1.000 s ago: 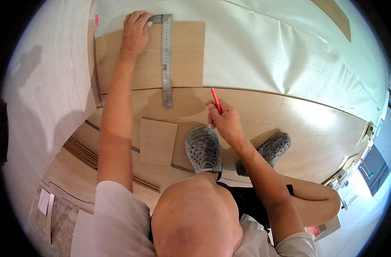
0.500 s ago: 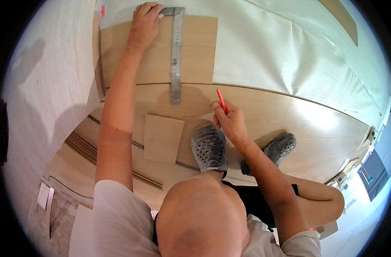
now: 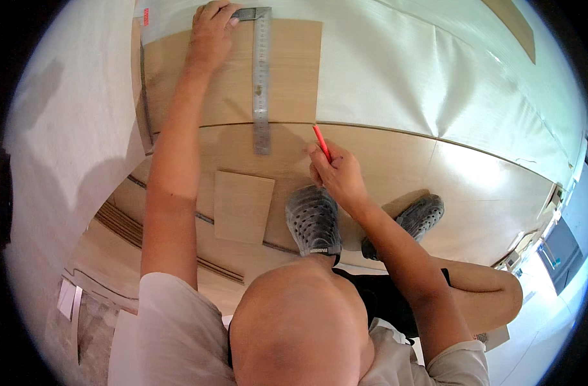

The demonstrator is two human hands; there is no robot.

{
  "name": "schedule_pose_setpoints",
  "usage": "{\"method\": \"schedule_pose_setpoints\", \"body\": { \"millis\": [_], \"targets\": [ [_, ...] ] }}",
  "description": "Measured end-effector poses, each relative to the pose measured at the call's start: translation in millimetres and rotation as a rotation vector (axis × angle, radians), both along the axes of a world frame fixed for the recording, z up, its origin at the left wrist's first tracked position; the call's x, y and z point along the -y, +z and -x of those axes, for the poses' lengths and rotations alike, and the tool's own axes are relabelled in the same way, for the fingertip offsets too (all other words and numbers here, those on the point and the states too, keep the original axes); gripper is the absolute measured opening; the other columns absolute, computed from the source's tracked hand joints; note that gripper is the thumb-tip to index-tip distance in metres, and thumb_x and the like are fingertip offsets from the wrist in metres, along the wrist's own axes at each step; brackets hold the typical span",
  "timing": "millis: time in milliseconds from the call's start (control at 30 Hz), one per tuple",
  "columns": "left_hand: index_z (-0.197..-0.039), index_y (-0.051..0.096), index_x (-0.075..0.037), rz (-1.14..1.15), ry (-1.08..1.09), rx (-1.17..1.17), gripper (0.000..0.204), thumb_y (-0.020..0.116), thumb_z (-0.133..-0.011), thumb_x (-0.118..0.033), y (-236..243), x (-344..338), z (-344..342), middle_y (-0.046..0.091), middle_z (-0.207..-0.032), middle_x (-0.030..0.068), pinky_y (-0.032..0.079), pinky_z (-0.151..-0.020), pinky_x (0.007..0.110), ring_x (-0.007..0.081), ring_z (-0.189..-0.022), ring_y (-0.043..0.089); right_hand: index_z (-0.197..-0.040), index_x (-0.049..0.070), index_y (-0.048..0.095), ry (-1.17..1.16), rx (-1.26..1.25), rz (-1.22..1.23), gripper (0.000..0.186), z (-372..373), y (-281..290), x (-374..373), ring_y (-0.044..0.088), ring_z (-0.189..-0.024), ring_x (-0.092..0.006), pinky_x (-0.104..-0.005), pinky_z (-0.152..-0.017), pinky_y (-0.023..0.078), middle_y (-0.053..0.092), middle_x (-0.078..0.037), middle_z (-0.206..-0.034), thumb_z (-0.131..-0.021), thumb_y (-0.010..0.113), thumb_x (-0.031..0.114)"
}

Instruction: The person prepares floorboards by opening cardboard boxes with a utility knife, then measures and marks the boards with a pencil and a square ruler before placing them on the floor.

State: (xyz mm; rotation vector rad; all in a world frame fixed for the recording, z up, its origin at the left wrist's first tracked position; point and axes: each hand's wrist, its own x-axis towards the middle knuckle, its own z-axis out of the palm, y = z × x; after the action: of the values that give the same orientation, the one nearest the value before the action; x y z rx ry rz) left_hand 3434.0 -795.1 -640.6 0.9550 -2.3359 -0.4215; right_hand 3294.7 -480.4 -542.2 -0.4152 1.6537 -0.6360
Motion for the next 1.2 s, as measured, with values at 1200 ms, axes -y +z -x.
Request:
{"method": "schedule_pose_setpoints", "body": {
  "millis": [1200],
  "targets": [
    [-0.113,0.068,-0.005,0.126,-0.043,0.071,0.037,0.074,-0.085,-0.028,1.4,1.6,-2.9,0.061,-0.111,0.0102,0.044,-0.097,0.044,0.0326,-0.107,0.055,-0.112,0.0,0.064,0.154,-0.53,0.617,0.022,-0.7,18.3,71.2,0.064,-0.091,-0.0313,-0.0388,-0.079,0.052,0.066,-0.015,-0.095,-0.091,0.063,0.008]
  ]
}}
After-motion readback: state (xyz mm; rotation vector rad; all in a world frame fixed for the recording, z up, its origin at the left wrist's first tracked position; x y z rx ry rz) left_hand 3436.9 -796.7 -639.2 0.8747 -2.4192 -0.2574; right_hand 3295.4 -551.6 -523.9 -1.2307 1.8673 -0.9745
